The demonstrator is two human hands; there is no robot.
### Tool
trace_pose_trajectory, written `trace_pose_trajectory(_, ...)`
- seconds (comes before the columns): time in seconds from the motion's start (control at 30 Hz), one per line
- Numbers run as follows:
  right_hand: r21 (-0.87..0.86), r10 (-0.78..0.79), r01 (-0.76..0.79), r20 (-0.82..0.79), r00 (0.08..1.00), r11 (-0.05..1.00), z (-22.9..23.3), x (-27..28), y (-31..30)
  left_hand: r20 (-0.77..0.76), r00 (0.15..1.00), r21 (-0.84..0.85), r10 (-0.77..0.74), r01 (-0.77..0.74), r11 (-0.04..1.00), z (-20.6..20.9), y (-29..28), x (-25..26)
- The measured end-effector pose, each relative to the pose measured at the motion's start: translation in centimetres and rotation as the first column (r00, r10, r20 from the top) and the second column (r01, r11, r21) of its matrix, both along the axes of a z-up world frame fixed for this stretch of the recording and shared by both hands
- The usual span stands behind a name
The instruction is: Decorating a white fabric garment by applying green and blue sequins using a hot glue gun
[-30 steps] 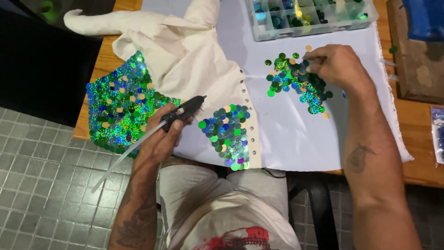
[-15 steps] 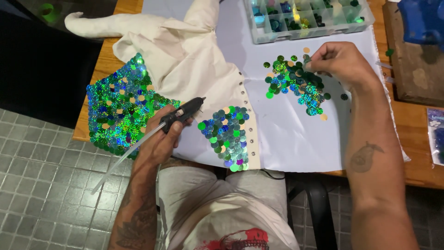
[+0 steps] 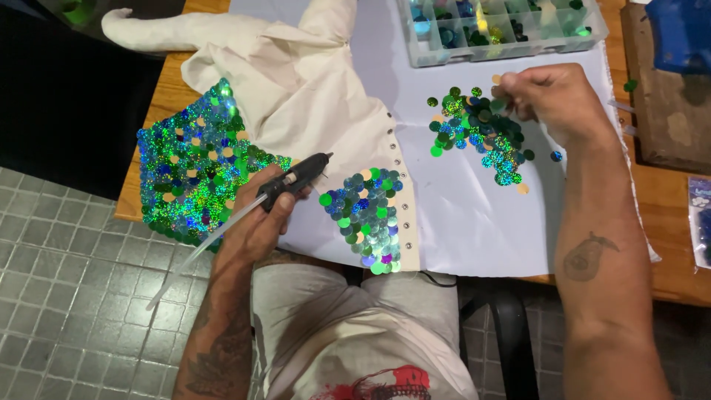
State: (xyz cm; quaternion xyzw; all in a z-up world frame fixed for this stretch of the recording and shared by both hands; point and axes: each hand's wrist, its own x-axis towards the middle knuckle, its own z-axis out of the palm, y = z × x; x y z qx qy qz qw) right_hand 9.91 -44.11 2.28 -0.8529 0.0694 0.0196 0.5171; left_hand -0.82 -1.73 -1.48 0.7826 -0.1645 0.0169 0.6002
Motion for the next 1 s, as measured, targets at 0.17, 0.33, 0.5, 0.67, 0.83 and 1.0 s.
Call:
trace_pose_trajectory(0.17, -0.254, 0.009, 0.006, 0.057, 0.998, 0.967, -0.3, 0.2, 0.4, 0.022, 1.000, 0.008, 0.001, -0.001, 1.000, 0.0, 0.0, 0.1)
trace_pose_trajectory(0.33, -0.342, 0.029, -0.060, -0.093, 0.995, 0.938, -0.5, 0.3, 1.0, -0.029, 1.000, 0.012, -0.004, 0.004, 1.000, -0.1, 0.2, 0.3)
trace_pose_trajectory(0.5, -0.441, 0.034, -0.091, -0.137, 0.990, 0.893, -1.3, 0.6, 1.0, -0.008, 1.000, 0.036, 0.000, 0.000, 0.999, 0.1, 0.2, 0.1)
trace_pose_trajectory(0.67, -0.342, 0.034, -0.066, -0.100, 0.994, 0.937, -0.8, 0.3, 0.6, -0.015, 1.000, 0.038, 0.000, 0.000, 0.999, -0.1, 0.2, 0.3)
trace_pose_trajectory(0.83, -0.234, 0.028, -0.038, -0.047, 0.999, 0.971, 1.3, -1.3, 4.8, 0.163, 0.985, 0.156, -0.061, 0.036, 0.987, -0.9, 1.3, 0.5)
trace_pose_trajectory(1.0, -0.029, 0.298, -0.297, 0.022, 0.954, 0.954, 0.6, -3.1, 11.1, 0.107, 0.976, 0.297, -0.189, 0.150, 0.943, 0.3, 2.2, -0.4)
